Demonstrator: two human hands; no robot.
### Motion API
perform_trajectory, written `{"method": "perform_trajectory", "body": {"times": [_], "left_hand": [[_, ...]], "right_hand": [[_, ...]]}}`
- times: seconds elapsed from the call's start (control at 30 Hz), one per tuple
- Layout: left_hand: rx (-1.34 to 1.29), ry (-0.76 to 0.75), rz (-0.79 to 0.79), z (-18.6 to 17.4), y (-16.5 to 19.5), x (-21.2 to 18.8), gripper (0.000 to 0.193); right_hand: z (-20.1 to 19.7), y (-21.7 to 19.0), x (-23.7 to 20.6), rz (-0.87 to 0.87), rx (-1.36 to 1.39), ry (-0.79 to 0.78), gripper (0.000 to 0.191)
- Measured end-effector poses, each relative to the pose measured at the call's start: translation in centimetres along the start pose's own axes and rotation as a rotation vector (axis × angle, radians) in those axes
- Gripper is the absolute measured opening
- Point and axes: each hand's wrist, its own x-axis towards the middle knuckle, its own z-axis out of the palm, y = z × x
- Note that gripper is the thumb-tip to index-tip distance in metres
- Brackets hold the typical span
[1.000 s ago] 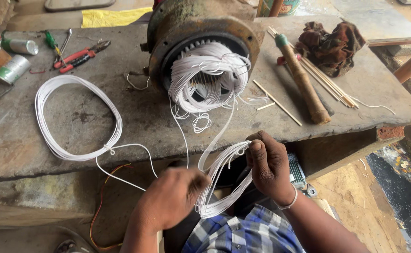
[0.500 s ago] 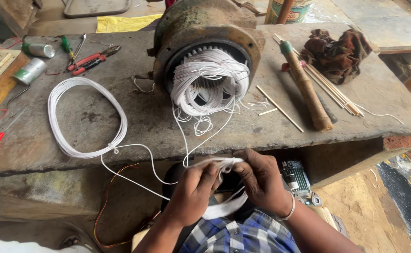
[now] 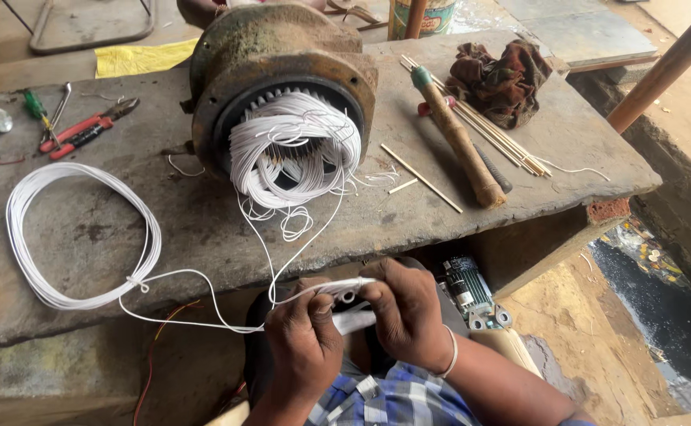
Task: The person winds white insulated wire into the slots of a motor stator using a wooden stick to guide and pack the strands. They repeatedly pull wire from a coil, insert it into the stator, and use the stick to push the wire down into the slots.
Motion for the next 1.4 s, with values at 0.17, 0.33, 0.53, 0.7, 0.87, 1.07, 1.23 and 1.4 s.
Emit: {"method": "perform_trajectory", "body": {"times": [0.17,0.33,0.53,0.7,0.87,1.07,1.23,1.4], "left_hand": [[-0.449,-0.37,-0.396,-2.0,-1.8,-0.1,0.036],[-0.445,-0.398,-0.256,-2.3,-3.0,-0.5,0.043],[-0.151,-0.139,-0.006,0.0,-1.5,-0.4,0.039],[-0.188,-0.151,-0.151,0.5,-1.0,0.7,0.035],[-0.214,-0.175,-0.264,1.2,-2.8,0.1,0.04],[-0.113,-0.25,-0.338,1.4,-5.3,-1.7,0.043],[-0.094,-0.133,-0.209,1.5,-7.0,-3.4,0.037],[-0.071,-0.314,-0.64,1.5,-8.5,-5.4,0.041]], "right_hand": [[-0.5,0.7,0.3,0.164,0.172,-0.07,0.039],[-0.5,0.4,-0.2,0.139,0.217,-0.121,0.044],[-0.4,-0.1,0.2,0.067,0.129,-0.042,0.042],[-0.5,1.0,1.2,0.084,0.027,0.148,0.038],[0.2,2.8,1.3,0.121,0.37,0.228,0.029],[0.3,3.0,1.6,0.101,0.237,0.254,0.029],[0.7,2.2,2.5,0.034,0.199,0.337,0.027],[0.2,2.4,3.2,0.042,0.273,0.374,0.027]]}}
